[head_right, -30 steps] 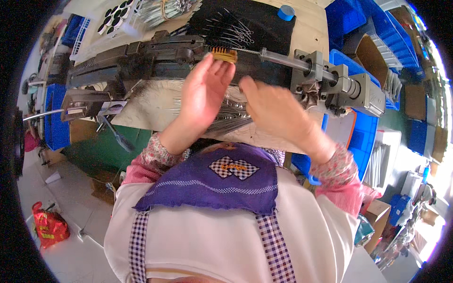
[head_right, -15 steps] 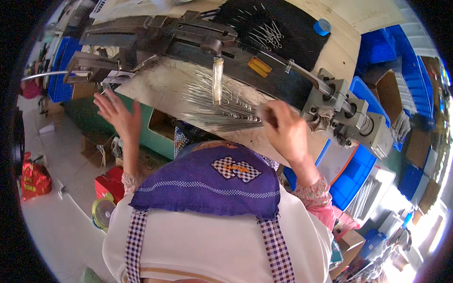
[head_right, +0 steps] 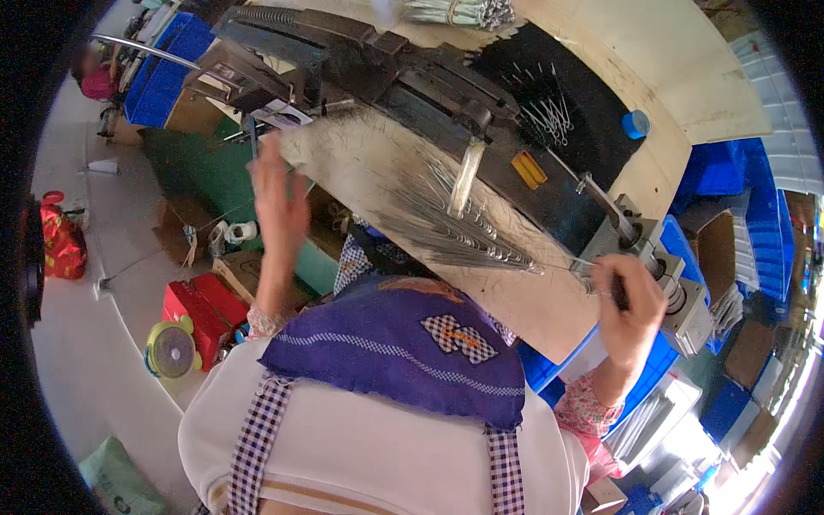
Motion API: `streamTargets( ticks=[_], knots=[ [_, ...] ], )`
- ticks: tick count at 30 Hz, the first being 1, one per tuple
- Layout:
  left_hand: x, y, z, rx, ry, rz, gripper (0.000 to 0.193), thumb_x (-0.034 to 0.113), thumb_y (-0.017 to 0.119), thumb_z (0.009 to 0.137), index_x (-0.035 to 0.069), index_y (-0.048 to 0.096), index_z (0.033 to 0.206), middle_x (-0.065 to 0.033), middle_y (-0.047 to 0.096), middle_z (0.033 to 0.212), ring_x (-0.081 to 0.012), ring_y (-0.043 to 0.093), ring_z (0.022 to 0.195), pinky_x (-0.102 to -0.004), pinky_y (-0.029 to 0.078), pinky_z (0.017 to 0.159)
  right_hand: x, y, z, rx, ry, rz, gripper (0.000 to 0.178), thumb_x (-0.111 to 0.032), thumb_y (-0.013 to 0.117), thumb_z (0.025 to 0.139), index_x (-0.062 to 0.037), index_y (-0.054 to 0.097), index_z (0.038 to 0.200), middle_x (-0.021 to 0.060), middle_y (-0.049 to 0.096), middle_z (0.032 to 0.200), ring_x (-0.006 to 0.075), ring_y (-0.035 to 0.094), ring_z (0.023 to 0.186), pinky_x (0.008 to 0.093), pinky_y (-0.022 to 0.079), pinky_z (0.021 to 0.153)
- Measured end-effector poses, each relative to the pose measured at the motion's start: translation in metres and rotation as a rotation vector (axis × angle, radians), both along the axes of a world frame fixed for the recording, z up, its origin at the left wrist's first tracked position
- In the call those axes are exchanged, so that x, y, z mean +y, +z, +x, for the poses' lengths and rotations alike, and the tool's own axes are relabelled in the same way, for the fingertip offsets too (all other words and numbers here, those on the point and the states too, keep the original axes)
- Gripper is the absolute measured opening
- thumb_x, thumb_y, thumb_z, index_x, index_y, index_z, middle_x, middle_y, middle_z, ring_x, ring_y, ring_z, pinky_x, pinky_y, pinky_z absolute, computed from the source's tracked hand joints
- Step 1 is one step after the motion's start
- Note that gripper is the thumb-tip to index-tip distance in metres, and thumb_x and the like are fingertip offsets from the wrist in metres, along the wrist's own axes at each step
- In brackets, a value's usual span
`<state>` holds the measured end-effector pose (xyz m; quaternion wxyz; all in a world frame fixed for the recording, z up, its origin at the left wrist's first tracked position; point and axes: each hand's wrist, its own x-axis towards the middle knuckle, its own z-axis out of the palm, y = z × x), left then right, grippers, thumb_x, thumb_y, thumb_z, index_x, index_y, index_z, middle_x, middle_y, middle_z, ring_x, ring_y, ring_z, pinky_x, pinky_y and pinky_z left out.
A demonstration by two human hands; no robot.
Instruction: The recorder is assembling small metal brushes by inserting thin bristles into a metal base using a machine.
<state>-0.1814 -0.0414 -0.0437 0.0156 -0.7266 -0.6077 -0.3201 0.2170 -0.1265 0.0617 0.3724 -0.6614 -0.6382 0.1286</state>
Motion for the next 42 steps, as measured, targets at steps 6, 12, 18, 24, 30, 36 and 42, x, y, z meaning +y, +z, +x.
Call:
streamTargets(
  ticks=[6, 12, 18, 24, 30, 36, 42],
  knots=[
    [-0.014, 0.080, 0.120, -0.624, -1.097, -0.804, 0.023, 0.021, 0.043, 0.099, 0.000, 0.049, 0.106, -0.0200, 0.057, 0.107, -0.0320, 0.057, 0.101, -0.0442, 0.044, 0.087, 0.052, 0.026, -0.065, -0.004, 0.598, 0.042, 0.034, 0.002, 0.061, 0.060, -0.0005, 0.062, 0.094, 0.0124, 0.059, 0.073, 0.0253, 0.060, 0.062, 0.0331, 0.047, 0.056],
    [0.016, 0.022, 0.084, -0.846, -0.699, -0.756, 0.019, 0.014, 0.037, 0.102, -0.001, 0.050, 0.102, -0.0083, 0.046, 0.107, -0.0114, 0.052, 0.093, -0.0274, 0.046, 0.078, 0.072, -0.002, -0.014, -0.179, 0.120, 0.060, 0.023, 0.006, 0.059, 0.079, 0.0005, 0.063, 0.101, 0.0150, 0.062, 0.088, 0.0324, 0.062, 0.077, 0.0334, 0.051, 0.071],
    [-0.005, 0.032, 0.161, -1.193, -0.509, -1.115, 0.021, 0.025, 0.041, 0.102, 0.010, 0.050, 0.091, -0.0007, 0.043, 0.080, -0.0091, 0.041, 0.062, -0.0223, 0.037, 0.051, 0.091, -0.021, -0.021, -0.349, 0.261, 0.139, 0.028, 0.004, 0.061, 0.071, -0.0015, 0.064, 0.099, 0.0117, 0.061, 0.091, 0.0301, 0.060, 0.087, 0.0384, 0.052, 0.073],
    [0.030, 0.106, 0.116, -1.759, -0.755, -1.369, 0.016, 0.027, 0.053, 0.097, 0.011, 0.053, 0.095, 0.0039, 0.039, 0.065, -0.0030, 0.029, 0.045, -0.0186, 0.019, 0.036, 0.098, -0.025, -0.029, -0.550, 0.347, 0.195, 0.032, 0.006, 0.063, 0.064, 0.0002, 0.063, 0.096, 0.0096, 0.057, 0.082, 0.0266, 0.058, 0.077, 0.0354, 0.051, 0.065],
    [0.031, 0.066, 0.055, -2.105, -0.702, -1.009, 0.010, 0.014, 0.054, 0.094, 0.009, 0.059, 0.087, 0.0049, 0.045, 0.061, -0.0041, 0.038, 0.046, -0.0178, 0.027, 0.038, 0.088, -0.021, -0.037, -0.485, 0.334, 0.132, 0.011, -0.004, 0.059, 0.072, -0.0028, 0.058, 0.083, 0.0108, 0.054, 0.082, 0.0265, 0.059, 0.080, 0.0359, 0.052, 0.064],
    [0.055, 0.047, 0.185, -0.432, -1.082, -0.681, 0.023, 0.021, 0.065, 0.082, 0.000, 0.069, 0.089, -0.0151, 0.059, 0.063, -0.0212, 0.052, 0.051, -0.0347, 0.041, 0.052, 0.171, -0.046, -0.009, -0.621, 0.133, 0.028, 0.009, -0.011, 0.059, 0.081, -0.0042, 0.065, 0.080, 0.0174, 0.058, 0.086, 0.0344, 0.062, 0.085, 0.0394, 0.051, 0.071],
    [0.093, 0.027, 0.222, -0.403, -1.041, -0.893, 0.018, 0.018, 0.065, 0.082, 0.001, 0.068, 0.084, -0.0106, 0.058, 0.061, -0.0188, 0.053, 0.053, -0.0316, 0.041, 0.052, 0.101, -0.013, 0.004, -0.338, 0.425, 0.078, 0.016, -0.013, 0.070, 0.073, -0.0027, 0.062, 0.081, 0.0105, 0.057, 0.081, 0.0278, 0.059, 0.078, 0.0364, 0.050, 0.067]
  ],
)
